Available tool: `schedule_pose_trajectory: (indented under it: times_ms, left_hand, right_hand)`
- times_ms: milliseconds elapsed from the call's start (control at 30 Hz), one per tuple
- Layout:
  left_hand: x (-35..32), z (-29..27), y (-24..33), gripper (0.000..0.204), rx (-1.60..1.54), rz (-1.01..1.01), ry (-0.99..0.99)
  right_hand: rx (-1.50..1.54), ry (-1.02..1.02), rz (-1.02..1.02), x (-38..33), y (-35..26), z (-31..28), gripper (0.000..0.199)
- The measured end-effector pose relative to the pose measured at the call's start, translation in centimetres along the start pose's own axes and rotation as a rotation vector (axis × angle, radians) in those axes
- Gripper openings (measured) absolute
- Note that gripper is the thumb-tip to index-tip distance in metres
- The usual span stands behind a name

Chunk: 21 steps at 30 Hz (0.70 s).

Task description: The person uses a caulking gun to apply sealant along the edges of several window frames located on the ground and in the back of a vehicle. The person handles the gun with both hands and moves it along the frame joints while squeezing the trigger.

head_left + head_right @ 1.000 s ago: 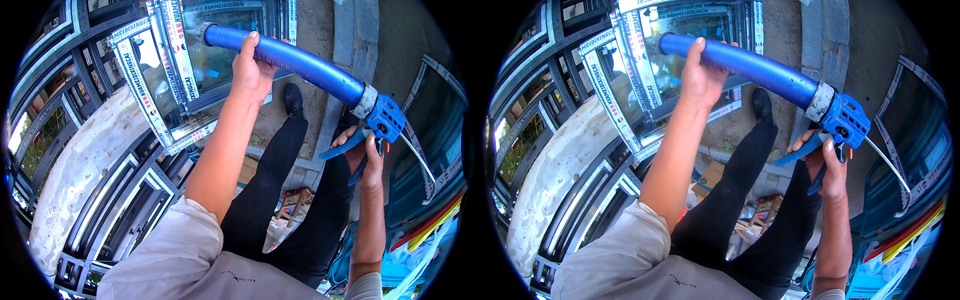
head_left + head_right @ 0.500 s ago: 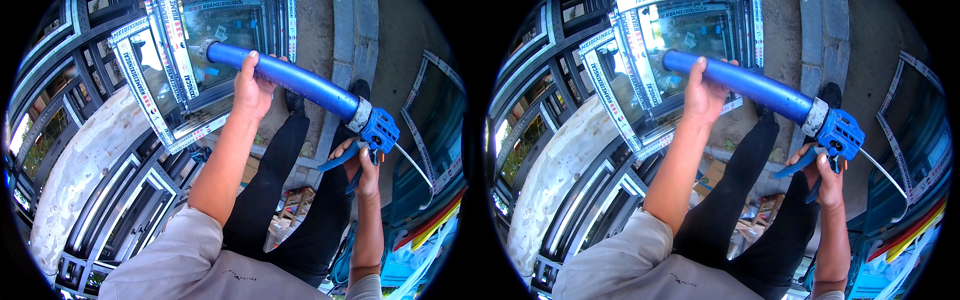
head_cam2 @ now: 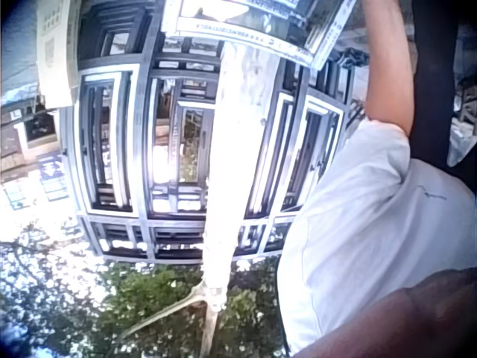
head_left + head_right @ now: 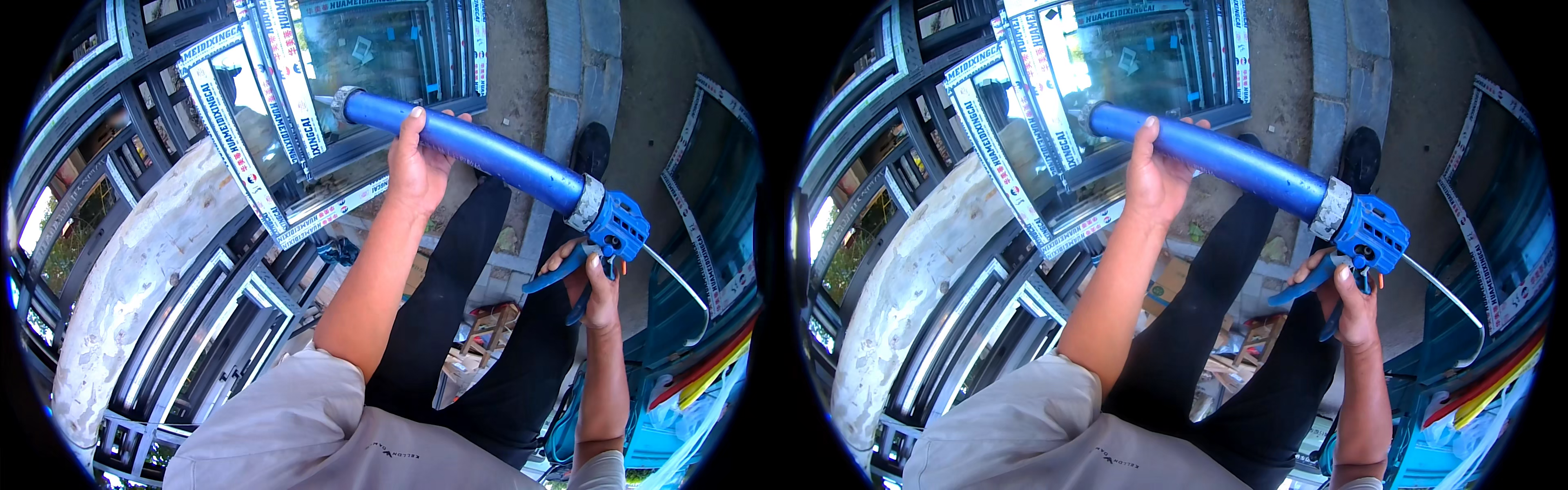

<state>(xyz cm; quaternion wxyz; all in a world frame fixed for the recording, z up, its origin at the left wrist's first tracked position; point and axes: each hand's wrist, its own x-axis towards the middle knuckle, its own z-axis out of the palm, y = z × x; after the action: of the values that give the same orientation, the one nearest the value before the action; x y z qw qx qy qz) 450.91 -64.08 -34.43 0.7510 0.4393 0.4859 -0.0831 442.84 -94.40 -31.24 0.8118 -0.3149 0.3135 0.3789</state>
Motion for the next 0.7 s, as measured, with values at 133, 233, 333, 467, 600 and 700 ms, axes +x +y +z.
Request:
schedule_pose_trajectory:
  times_ms: [133, 233, 333, 467, 600, 700]
  left_hand:
    - [-0.4, -0.5, -0.6, 0.047, -0.049, 0.005, 0.006]
    - [-0.8, -1.0, -1.0, 0.048, -0.052, -0.004, 0.006]
    - [-1.3, -1.4, -1.5, 0.049, -0.055, -0.01, 0.027]
    - [-2.1, -1.6, -2.0, 0.05, -0.036, -0.004, 0.07]
    - [-2.5, -2.3, -2.6, 0.051, -0.037, -0.009, 0.056]
    - [-2.8, -2.6, -2.9, 0.043, -0.083, -0.025, 0.065]
  right_hand:
    - [-0.011, 0.002, 0.023, -0.2, 0.2, -0.3, 0.05]
    - [-0.011, 0.009, 0.031, -0.5, 0.6, -0.7, 0.05]
    - [-0.018, 0.009, 0.04, -0.8, 0.7, -0.9, 0.05]
    - [-0.035, 0.01, 0.057, -1.1, 0.7, -1.0, 0.05]
    - [-0.051, -0.003, 0.079, -1.4, 1.2, -1.6, 0.051]
    - [-0.059, 0.0, 0.089, -1.6, 1.3, -1.8, 0.052]
